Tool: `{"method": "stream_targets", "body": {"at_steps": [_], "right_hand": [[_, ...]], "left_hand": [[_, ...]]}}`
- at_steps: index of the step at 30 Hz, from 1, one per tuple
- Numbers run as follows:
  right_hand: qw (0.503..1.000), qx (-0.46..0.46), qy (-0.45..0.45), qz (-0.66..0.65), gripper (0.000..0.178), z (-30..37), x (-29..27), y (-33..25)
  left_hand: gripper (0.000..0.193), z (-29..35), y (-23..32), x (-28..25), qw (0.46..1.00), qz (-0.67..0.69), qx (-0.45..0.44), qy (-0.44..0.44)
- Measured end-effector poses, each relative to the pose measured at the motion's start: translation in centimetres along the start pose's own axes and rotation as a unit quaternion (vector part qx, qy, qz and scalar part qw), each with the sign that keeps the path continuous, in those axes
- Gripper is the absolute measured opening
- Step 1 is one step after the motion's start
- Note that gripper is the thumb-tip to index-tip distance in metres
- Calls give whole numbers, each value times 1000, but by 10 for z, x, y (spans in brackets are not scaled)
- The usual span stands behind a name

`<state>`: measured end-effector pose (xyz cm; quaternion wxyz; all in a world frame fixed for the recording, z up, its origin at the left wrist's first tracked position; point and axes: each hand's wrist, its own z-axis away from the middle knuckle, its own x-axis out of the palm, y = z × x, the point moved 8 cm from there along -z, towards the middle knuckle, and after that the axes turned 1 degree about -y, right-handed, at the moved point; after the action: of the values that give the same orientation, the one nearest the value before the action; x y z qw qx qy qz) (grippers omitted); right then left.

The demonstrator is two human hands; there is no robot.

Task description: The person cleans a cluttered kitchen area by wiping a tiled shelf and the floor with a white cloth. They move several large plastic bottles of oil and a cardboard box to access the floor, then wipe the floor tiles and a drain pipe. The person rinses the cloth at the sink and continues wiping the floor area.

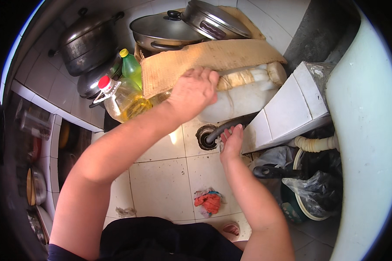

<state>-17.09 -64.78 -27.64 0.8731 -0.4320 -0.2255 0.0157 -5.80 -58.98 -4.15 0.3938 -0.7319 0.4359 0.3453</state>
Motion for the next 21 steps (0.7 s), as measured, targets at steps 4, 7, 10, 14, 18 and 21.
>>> {"method": "stream_targets", "body": {"at_steps": [4, 7, 10, 14, 18, 21], "right_hand": [[999, 9, -30, 14, 57, 4, 7, 2], [998, 19, -41, 39, 53, 8, 8, 13], [994, 37, -16, 102, 45, 24, 0, 37], [983, 73, -93, 142, 42, 43, 8, 69], [971, 111, -123, 173, 42, 59, 9, 100], [956, 105, -127, 244, 37, 56, 3, 105]], "left_hand": [[41, 30, -25, -29, 994, 106, -1, 10], [43, 69, -41, -49, 987, 158, -26, 20], [42, 111, -55, -68, 987, 150, -66, 3], [41, 174, -79, -88, 983, 154, -96, 1], [38, 218, -96, -105, 983, 159, -93, -12], [34, 254, -116, -115, 972, 189, -140, -13]]}}
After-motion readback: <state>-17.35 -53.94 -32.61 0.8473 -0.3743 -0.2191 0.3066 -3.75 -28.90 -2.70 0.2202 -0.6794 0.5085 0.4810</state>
